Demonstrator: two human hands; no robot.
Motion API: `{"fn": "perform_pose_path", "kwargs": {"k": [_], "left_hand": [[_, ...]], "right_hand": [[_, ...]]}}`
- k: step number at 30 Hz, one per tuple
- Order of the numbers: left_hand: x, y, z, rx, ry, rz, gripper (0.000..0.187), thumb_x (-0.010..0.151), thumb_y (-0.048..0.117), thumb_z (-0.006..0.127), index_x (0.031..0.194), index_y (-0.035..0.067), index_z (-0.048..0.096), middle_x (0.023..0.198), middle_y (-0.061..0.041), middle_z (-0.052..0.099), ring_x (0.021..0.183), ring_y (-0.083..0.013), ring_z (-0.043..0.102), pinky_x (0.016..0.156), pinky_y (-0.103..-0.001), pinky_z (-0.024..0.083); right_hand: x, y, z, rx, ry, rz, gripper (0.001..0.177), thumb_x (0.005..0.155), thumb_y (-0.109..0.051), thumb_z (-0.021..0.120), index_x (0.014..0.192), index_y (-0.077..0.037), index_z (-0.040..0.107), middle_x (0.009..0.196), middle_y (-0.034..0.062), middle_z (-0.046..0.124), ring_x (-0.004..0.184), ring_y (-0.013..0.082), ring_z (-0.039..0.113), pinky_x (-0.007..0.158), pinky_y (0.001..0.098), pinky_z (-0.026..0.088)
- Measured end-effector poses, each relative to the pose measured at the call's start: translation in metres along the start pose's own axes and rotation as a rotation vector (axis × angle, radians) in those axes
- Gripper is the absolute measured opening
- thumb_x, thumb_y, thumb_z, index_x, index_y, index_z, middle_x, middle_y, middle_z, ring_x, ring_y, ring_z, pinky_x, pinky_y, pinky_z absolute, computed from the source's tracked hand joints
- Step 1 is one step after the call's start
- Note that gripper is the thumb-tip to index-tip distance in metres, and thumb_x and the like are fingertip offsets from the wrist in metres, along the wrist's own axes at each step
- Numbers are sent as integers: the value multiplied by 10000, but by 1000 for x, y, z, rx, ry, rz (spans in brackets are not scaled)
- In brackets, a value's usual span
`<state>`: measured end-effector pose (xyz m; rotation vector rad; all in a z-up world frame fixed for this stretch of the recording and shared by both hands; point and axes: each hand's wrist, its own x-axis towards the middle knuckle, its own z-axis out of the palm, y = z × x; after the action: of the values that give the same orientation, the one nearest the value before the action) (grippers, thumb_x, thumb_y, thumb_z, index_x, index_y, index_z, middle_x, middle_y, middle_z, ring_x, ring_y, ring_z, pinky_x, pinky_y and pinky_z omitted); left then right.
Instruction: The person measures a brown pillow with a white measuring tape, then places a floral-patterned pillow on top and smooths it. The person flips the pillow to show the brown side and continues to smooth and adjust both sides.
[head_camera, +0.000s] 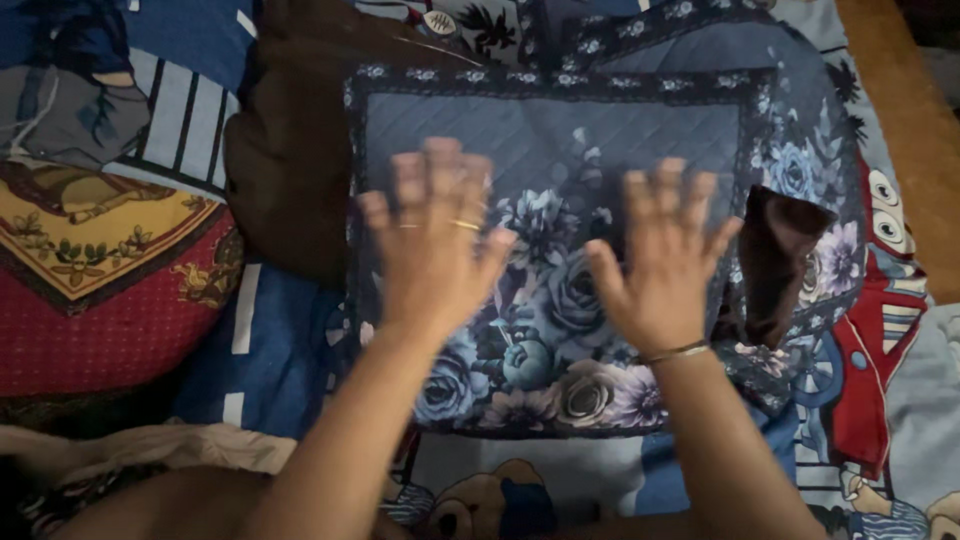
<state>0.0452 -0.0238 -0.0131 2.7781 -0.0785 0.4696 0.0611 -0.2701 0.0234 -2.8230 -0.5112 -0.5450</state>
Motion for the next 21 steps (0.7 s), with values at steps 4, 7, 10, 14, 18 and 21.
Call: {"fn": "perform_pose_path", "kwargs": {"k": [4,7,10,14,18,21], "left_hand": [[-2,25,3,-98,-118,118,611,1018,543,410,1593,348,338,1700,35,211,1573,-257,149,1239,-631,83],[-4,1,0,-123,-163,-33,624,1030,546,420,1608,332,322,1693,65,250,1571,-230,192,1256,-622,81],[-1,-28,-5,-26,-118,-184,652,1010,565,431,1601,317,312,1699,-10,233,1553,-300,186,1190,-647,128],[1,-47,-8,-210,-99,-450,872,926,597,585,1600,155,251,1678,-136,208,1467,-438,251,1143,-601,230],[1,-56,-7,-484,82,-524,1182,816,617,761,1542,-123,192,1551,-352,352,1378,-478,462,1139,-474,394],[2,-57,-12,-483,30,-591,1237,781,642,774,1538,-152,204,1435,-389,474,1293,-473,557,1088,-455,459]], "right_hand": [[2,-21,15,-99,-225,-65,677,1020,-570,459,1623,-270,392,1733,-13,261,1605,219,110,1243,654,-87],[4,-6,15,-142,-180,-31,730,985,-582,492,1616,-235,372,1714,-3,263,1595,232,146,1209,669,-70],[5,20,4,-165,-102,55,763,986,-581,537,1618,-191,364,1699,26,270,1582,304,174,1166,718,-16],[4,39,-2,-41,15,218,818,975,-543,621,1635,-136,359,1708,162,293,1578,386,211,1183,705,135],[-4,47,-3,98,112,506,973,904,-563,764,1590,2,366,1551,342,388,1444,497,374,1206,537,338],[-2,63,-9,187,-32,597,1121,795,-553,871,1498,134,334,1408,395,468,1321,522,492,1108,483,415]]}}
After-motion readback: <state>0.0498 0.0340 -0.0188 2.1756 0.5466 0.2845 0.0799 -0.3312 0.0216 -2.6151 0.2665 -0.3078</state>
